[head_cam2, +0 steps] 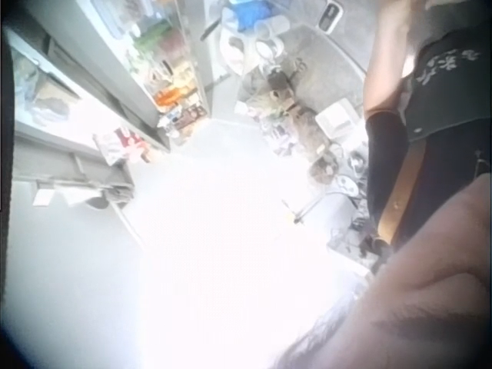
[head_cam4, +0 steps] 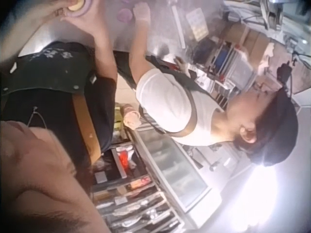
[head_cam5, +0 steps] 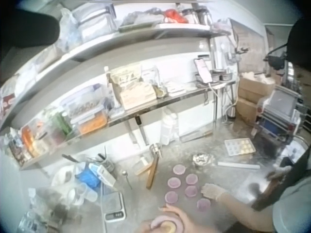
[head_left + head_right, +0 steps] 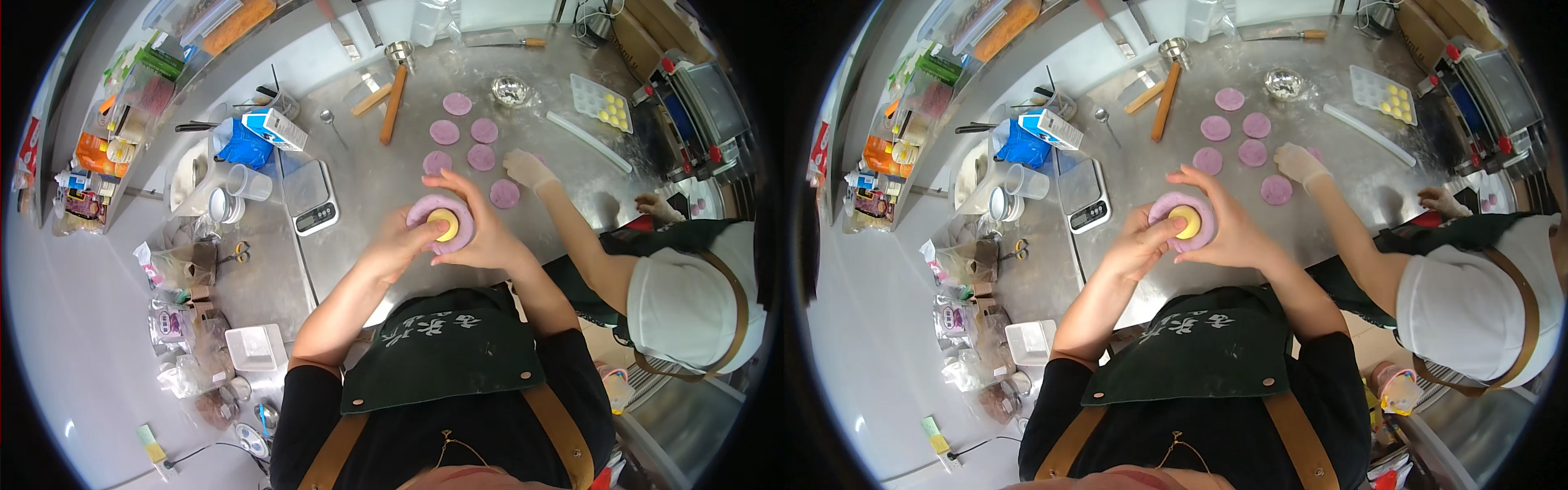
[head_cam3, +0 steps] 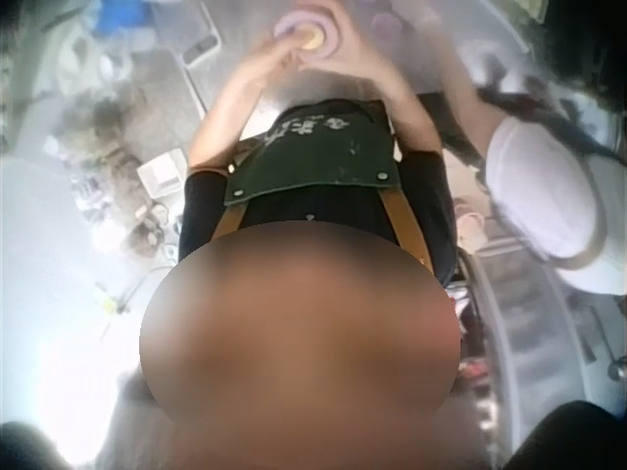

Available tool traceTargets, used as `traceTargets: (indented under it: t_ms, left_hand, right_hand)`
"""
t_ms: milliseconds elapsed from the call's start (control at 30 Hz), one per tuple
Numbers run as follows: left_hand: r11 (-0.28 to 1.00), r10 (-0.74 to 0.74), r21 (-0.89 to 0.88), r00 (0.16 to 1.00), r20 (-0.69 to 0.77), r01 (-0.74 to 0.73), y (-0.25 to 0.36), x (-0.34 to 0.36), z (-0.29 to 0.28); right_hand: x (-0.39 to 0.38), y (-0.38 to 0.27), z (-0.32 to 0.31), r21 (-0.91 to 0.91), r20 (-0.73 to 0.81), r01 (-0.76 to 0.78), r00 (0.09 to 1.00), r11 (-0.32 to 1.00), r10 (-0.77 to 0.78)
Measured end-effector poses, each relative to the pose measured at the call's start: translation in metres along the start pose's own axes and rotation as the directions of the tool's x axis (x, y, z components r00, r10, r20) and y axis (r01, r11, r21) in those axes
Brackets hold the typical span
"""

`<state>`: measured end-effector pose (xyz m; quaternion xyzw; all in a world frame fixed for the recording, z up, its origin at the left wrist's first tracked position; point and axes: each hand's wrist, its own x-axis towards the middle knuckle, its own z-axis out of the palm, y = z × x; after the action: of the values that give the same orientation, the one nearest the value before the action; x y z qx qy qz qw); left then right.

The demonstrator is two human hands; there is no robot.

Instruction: Flatten and shape purple dough and fill it with yellow stuffing to make pastries.

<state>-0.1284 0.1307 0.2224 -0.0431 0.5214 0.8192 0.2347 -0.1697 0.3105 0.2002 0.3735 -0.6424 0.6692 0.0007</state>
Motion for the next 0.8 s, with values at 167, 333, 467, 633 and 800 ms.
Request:
traceTargets:
  t_ms: [167,333,467,633,800]
  left_hand:
    - [1.000,0.005,-0.005,1.000,-0.009,-0.005,-0.003,-0.002,0.011]
    - [0.988,0.045,-0.142,0.997,-0.059,-0.053,-0.009,-0.001,0.017]
    - [0.979,-0.048,0.205,0.988,0.147,0.017,0.010,-0.003,-0.006]
    - [0.991,-0.001,0.133,0.999,0.037,-0.004,0.003,-0.003,0.010]
    - [0.972,0.118,-0.177,0.974,-0.193,-0.153,-0.014,-0.004,0.029]
  right_hand:
    - [-0.005,0.010,0.009,0.026,0.101,0.032,0.994,0.999,-0.035]
    - [-0.010,0.015,0.023,0.022,-0.180,0.070,0.982,0.997,-0.065]
    - [0.001,-0.011,0.008,0.046,-0.086,-0.028,0.996,0.999,0.032]
    - [-0.007,0.014,0.014,-0.054,0.015,0.102,0.995,0.993,-0.101]
    - [-0.005,0.018,0.034,-0.128,-0.260,0.169,0.945,0.977,-0.198]
